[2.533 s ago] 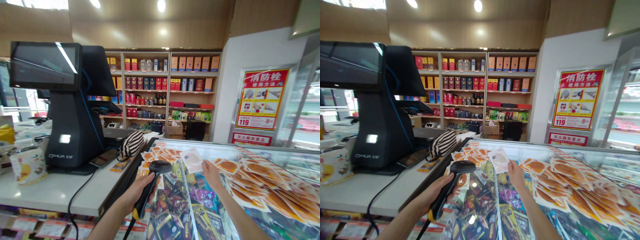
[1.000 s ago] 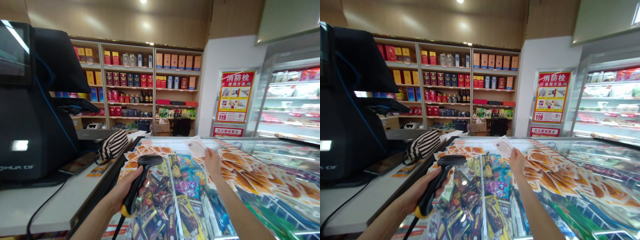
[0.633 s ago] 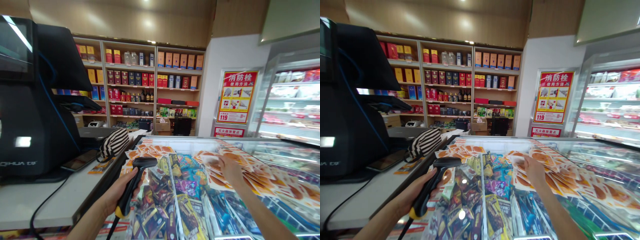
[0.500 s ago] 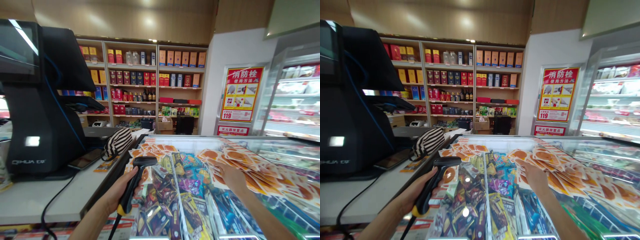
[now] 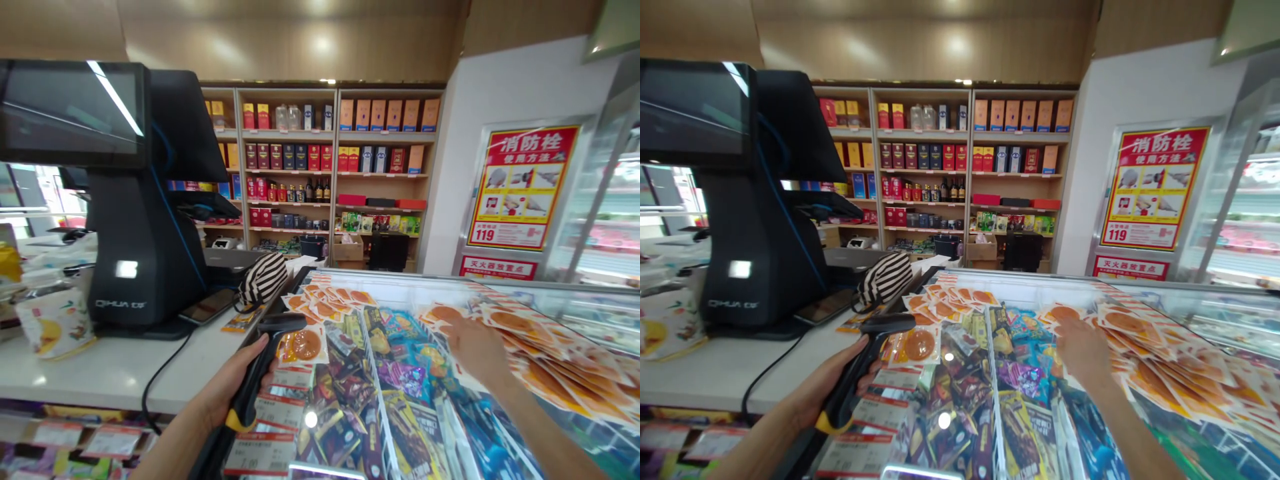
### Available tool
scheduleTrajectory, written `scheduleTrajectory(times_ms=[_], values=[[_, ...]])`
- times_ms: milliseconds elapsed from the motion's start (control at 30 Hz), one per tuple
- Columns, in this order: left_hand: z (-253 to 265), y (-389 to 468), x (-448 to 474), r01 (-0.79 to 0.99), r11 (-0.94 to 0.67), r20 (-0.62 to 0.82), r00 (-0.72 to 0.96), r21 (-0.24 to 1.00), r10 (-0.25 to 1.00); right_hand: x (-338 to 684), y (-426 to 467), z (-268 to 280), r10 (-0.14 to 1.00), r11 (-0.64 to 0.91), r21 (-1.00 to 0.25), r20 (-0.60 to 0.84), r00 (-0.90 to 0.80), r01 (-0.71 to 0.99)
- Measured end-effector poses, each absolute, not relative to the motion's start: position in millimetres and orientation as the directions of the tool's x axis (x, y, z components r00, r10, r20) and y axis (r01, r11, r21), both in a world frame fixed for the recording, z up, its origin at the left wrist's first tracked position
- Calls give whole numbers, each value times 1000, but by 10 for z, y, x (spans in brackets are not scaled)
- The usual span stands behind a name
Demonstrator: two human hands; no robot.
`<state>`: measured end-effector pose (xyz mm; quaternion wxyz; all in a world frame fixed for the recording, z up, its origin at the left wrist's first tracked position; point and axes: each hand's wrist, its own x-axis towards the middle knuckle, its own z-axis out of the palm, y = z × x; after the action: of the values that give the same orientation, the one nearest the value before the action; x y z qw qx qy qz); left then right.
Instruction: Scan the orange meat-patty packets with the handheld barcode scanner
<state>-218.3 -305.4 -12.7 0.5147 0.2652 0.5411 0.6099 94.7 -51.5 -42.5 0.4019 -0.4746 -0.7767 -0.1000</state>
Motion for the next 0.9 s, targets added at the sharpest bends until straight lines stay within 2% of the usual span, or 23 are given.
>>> scheduleTrajectory(times_ms=[67, 200, 300, 400, 500, 633, 700, 800, 900], values=[[-129, -3097, -2207, -355, 76, -205, -341, 932, 918, 550, -705, -389, 650, 614, -136, 646, -400, 778], [-167, -3182, -2287, -356, 92, -209, -304, 930, 930, -375, -1173, -415, 506, 856, -184, 488, -711, 483], [-151, -3253, -2314, -345, 76, -202, -346, 936, 916, -907, -1413, -503, 402, 915, -221, 412, -817, 339], [-97, -3322, -2306, -349, 54, -196, -386, 935, 901, -1188, -1493, -591, 395, 915, -224, 315, -863, 337], [-83, -3370, -2315, -359, 44, -198, -403, 932, 894, -1262, -1494, -640, 408, 911, -194, 282, -869, 365], [-122, -3368, -2314, -355, 64, -205, -373, 932, 905, -1156, -1441, -639, 398, 917, -166, 333, -855, 363], [-127, -3342, -2268, -335, 87, -218, -377, 938, 900, -1030, -1345, -628, 472, 880, -274, 411, -780, 388], [-107, -3288, -2159, -308, 101, -217, -370, 946, 904, -746, -1086, -621, 683, 729, -495, 496, -536, 473], [-74, -3208, -2060, -301, 103, -200, -312, 948, 929, -406, -782, -639, 775, 631, -593, 507, -377, 500]])
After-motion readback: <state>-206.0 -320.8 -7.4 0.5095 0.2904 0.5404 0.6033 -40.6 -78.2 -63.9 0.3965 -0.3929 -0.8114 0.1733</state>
